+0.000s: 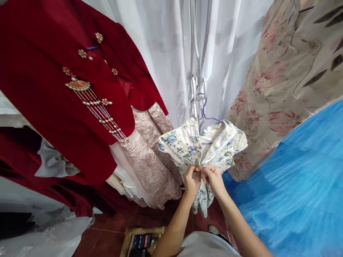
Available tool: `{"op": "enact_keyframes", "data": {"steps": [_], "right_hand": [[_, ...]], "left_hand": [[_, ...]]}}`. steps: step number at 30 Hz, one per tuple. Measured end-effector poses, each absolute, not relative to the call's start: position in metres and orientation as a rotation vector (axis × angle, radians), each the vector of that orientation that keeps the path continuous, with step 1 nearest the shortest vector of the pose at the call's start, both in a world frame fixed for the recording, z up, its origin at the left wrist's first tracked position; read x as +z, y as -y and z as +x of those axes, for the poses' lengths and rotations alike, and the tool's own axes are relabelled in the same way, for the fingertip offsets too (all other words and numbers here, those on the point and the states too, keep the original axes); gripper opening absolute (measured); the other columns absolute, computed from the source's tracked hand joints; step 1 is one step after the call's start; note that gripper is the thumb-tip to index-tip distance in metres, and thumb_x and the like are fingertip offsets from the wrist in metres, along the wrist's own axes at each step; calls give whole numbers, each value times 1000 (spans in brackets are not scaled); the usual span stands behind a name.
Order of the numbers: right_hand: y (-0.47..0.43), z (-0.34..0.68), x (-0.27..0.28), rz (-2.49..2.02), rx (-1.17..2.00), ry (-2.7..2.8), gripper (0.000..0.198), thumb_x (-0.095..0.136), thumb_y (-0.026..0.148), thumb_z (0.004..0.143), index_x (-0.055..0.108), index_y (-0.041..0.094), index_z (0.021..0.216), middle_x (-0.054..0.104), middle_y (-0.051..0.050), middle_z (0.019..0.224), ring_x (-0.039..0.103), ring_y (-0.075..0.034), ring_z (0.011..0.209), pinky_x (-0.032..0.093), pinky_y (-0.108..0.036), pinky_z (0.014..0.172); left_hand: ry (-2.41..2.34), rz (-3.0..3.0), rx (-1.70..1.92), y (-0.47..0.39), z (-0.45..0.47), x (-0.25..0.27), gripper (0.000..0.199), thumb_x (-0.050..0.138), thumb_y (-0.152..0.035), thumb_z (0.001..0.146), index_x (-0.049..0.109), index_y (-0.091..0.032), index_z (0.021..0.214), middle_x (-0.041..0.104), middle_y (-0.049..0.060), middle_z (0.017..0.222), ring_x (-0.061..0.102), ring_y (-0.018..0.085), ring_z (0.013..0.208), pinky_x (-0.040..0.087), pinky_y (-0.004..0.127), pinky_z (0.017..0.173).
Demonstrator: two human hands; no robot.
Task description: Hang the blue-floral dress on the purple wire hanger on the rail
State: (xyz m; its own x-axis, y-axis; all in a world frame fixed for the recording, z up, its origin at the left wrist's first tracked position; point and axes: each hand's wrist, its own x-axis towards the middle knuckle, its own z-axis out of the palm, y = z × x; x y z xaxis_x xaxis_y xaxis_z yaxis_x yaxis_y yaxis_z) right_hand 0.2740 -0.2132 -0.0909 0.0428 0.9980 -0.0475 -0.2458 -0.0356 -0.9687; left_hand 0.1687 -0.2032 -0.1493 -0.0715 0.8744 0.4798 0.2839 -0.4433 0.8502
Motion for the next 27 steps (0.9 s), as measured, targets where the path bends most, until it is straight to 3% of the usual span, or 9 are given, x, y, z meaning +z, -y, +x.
{"op": "enact_keyframes", "data": {"steps": [5,12,15,17,19,21,22,25,27], "right_hand": [[177,294,-33,-942,1229,979,28,66,40,75,72,15,64,47,4,35,26,-7,32,15,-25,37],[127,303,36,-760,1189,1107,26,63,36,75,70,15,61,51,3,37,27,-6,33,16,-23,37],[132,311,25,-768,1206,1159,26,61,37,76,71,15,65,51,4,37,30,-7,32,17,-23,36],[139,318,14,-782,1192,1188,24,60,36,76,70,16,65,50,5,38,33,-8,32,20,-23,36],[146,325,7,-789,1177,1224,24,60,35,77,69,17,65,49,5,39,35,-8,33,24,-23,37],[148,331,5,-791,1175,1262,25,59,36,79,70,17,66,49,6,38,36,-9,33,26,-23,38],[148,333,7,-788,1177,1282,26,59,36,80,70,17,66,49,6,38,36,-9,33,27,-23,39],[142,335,10,-774,1173,1328,26,60,38,79,68,18,65,50,6,38,38,-9,34,30,-23,41],[135,331,8,-780,1158,1344,27,59,39,79,67,18,65,50,6,38,40,-9,35,32,-24,43]], "left_hand": [[-1345,1692,1531,224,177,-157,18,58,-29,91,60,-21,75,63,4,73,60,19,71,48,31,72],[-1442,1610,1490,247,206,-170,21,60,-32,92,63,-21,76,64,4,74,62,21,74,50,31,74],[-1415,1703,1591,239,204,-154,13,59,-30,94,67,-20,93,68,8,92,65,23,92,52,33,84],[-1412,1812,1752,224,195,-122,23,57,-29,96,65,-20,116,66,12,113,64,24,103,51,35,91],[-1420,1979,1830,203,185,-79,39,51,-28,100,54,-23,138,57,15,135,64,19,97,51,36,95],[-1365,2161,1805,180,178,-35,45,45,-28,103,45,-24,147,49,17,146,64,16,92,51,35,94],[-1323,2258,1716,168,176,-16,42,46,-29,103,47,-24,145,50,15,145,63,16,92,51,34,93],[-1206,2512,1488,144,176,18,24,47,-30,103,65,-19,116,64,10,111,62,18,95,51,32,90],[-1188,2569,1501,138,180,25,22,47,-29,103,66,-18,99,63,7,94,62,18,91,52,31,85]]}}
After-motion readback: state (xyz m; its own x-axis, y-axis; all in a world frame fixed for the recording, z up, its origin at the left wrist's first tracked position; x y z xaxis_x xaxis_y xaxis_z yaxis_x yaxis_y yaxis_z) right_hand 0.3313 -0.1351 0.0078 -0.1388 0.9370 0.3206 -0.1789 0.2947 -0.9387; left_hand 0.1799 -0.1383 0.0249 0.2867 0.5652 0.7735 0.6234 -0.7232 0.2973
